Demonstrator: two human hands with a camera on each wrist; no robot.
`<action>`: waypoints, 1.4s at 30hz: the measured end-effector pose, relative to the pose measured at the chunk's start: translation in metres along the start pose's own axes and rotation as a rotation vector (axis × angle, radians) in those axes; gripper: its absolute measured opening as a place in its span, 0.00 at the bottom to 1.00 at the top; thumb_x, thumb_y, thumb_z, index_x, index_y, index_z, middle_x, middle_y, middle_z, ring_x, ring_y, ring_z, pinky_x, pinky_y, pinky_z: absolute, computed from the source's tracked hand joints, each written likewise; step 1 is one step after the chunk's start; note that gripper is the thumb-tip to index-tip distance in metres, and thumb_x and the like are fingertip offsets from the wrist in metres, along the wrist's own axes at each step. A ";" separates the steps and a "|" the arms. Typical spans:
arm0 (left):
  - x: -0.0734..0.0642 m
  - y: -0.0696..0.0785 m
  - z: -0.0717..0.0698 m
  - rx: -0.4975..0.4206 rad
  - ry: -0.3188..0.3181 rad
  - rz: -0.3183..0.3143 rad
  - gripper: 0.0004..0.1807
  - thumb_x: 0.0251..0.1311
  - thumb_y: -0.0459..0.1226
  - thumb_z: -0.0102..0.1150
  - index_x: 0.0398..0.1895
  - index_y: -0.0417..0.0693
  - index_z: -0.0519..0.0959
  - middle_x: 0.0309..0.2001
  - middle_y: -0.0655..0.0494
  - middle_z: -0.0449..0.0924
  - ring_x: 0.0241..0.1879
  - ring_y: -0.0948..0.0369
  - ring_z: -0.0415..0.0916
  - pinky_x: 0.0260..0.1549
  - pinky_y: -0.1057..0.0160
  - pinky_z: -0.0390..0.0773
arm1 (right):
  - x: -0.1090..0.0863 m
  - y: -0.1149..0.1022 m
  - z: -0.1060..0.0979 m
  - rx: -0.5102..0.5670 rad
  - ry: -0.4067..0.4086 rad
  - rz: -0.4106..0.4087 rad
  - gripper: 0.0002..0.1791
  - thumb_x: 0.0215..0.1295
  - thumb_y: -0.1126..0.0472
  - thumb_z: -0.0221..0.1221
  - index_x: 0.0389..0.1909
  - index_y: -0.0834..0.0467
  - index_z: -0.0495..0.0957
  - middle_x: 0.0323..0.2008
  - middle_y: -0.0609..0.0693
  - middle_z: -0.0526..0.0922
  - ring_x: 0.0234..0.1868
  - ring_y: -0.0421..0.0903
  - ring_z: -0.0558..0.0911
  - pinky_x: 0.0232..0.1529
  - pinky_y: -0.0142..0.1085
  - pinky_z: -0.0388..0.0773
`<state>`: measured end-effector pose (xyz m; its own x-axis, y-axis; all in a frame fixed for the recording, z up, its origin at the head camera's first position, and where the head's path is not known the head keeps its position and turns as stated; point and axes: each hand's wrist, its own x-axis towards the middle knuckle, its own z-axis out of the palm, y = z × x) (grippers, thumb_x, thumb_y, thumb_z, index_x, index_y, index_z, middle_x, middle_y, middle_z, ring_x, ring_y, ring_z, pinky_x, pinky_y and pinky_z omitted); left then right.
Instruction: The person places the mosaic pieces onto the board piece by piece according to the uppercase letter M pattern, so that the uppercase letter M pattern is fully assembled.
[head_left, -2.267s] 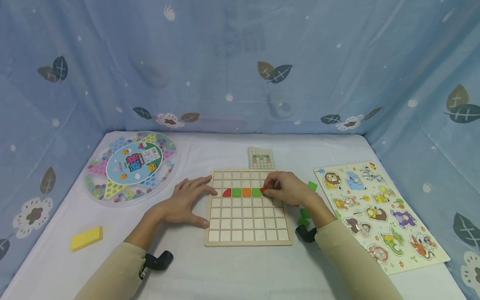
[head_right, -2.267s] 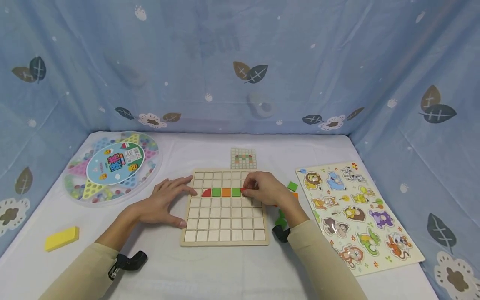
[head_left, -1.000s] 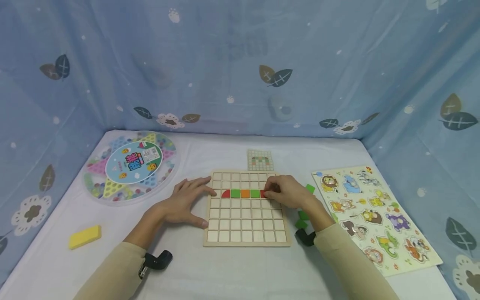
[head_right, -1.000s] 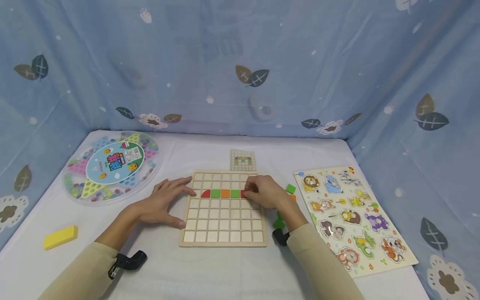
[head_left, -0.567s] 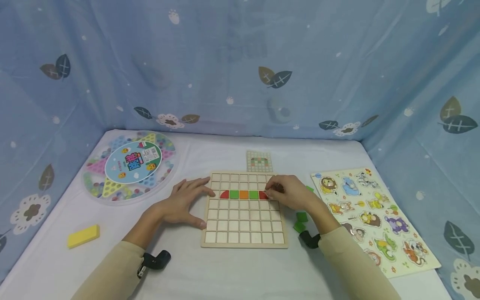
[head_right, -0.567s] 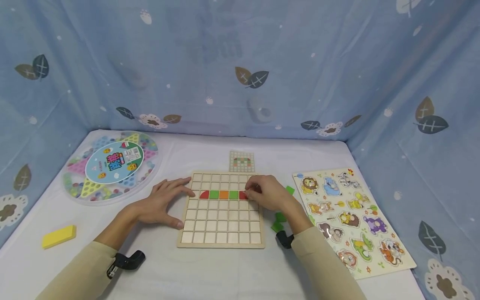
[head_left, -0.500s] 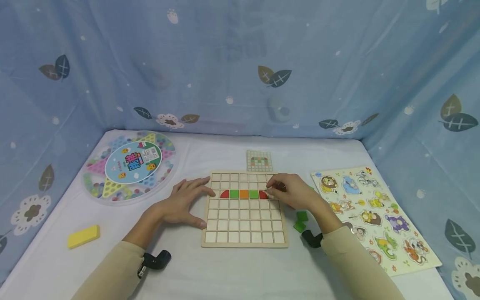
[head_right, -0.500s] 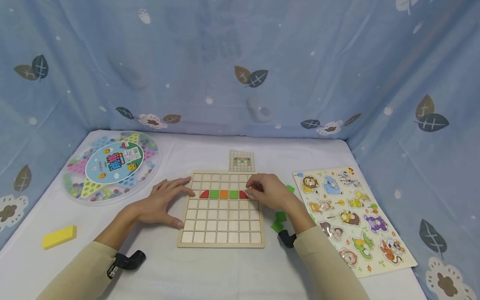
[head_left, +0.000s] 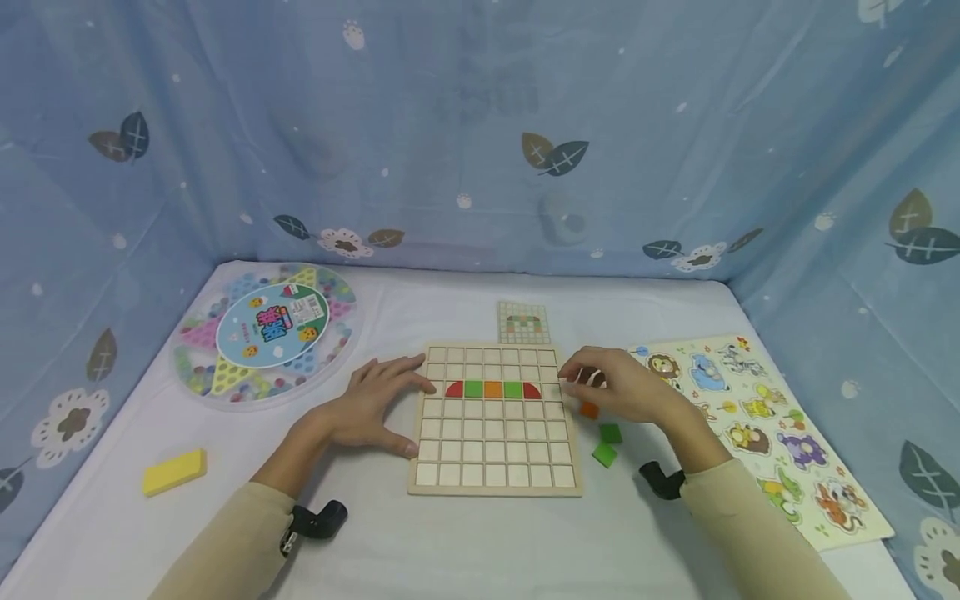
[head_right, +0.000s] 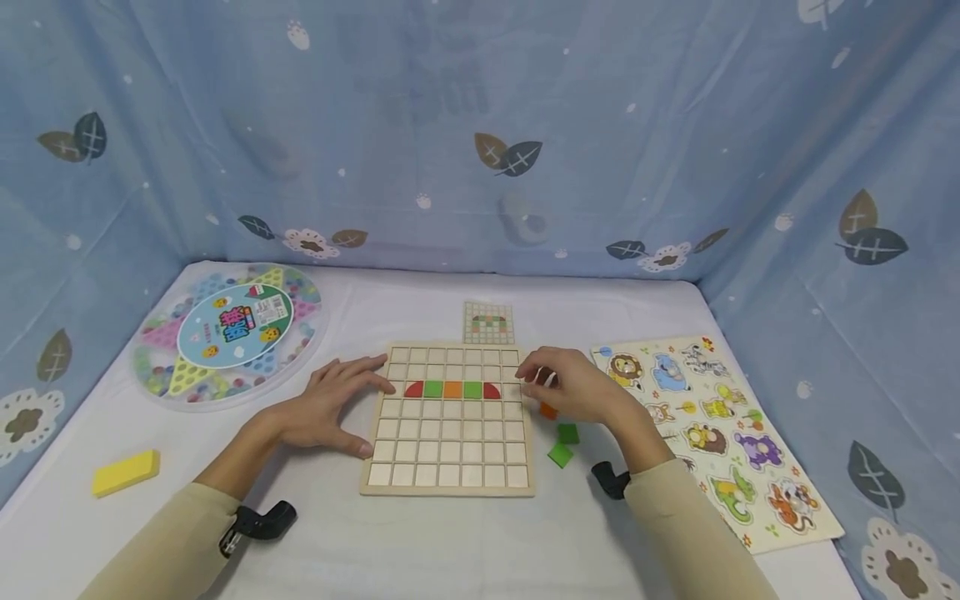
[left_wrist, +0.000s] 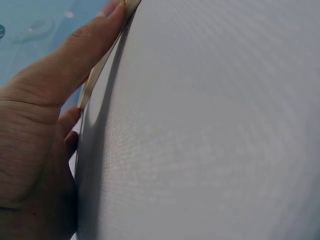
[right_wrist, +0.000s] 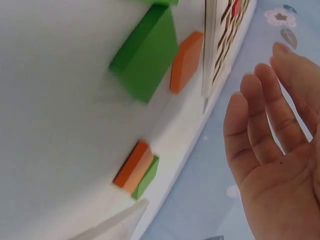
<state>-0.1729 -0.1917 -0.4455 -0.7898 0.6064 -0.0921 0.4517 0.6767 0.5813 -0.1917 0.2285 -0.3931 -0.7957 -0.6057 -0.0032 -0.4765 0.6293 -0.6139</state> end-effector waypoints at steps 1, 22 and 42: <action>0.000 0.000 0.000 -0.003 0.000 0.004 0.46 0.42 0.66 0.77 0.66 0.69 0.70 0.83 0.51 0.46 0.80 0.40 0.42 0.72 0.31 0.35 | -0.003 0.001 -0.001 -0.005 0.000 0.000 0.10 0.70 0.62 0.65 0.50 0.56 0.83 0.45 0.45 0.84 0.42 0.42 0.82 0.46 0.40 0.83; 0.000 0.002 0.000 -0.014 -0.001 -0.016 0.44 0.42 0.65 0.77 0.65 0.69 0.71 0.83 0.51 0.46 0.80 0.41 0.41 0.72 0.31 0.36 | -0.046 0.021 -0.004 0.023 -0.005 0.011 0.14 0.65 0.66 0.69 0.50 0.52 0.83 0.41 0.41 0.85 0.37 0.39 0.79 0.38 0.33 0.80; 0.000 0.001 0.001 -0.007 0.005 -0.007 0.44 0.43 0.65 0.77 0.65 0.69 0.71 0.83 0.51 0.46 0.79 0.40 0.42 0.71 0.30 0.37 | -0.063 0.029 -0.002 0.103 -0.083 0.084 0.18 0.61 0.66 0.71 0.51 0.54 0.82 0.44 0.45 0.85 0.39 0.41 0.79 0.39 0.32 0.80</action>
<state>-0.1722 -0.1903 -0.4454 -0.7949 0.5998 -0.0918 0.4439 0.6779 0.5860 -0.1562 0.2856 -0.4095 -0.7956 -0.5936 -0.1210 -0.3650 0.6291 -0.6862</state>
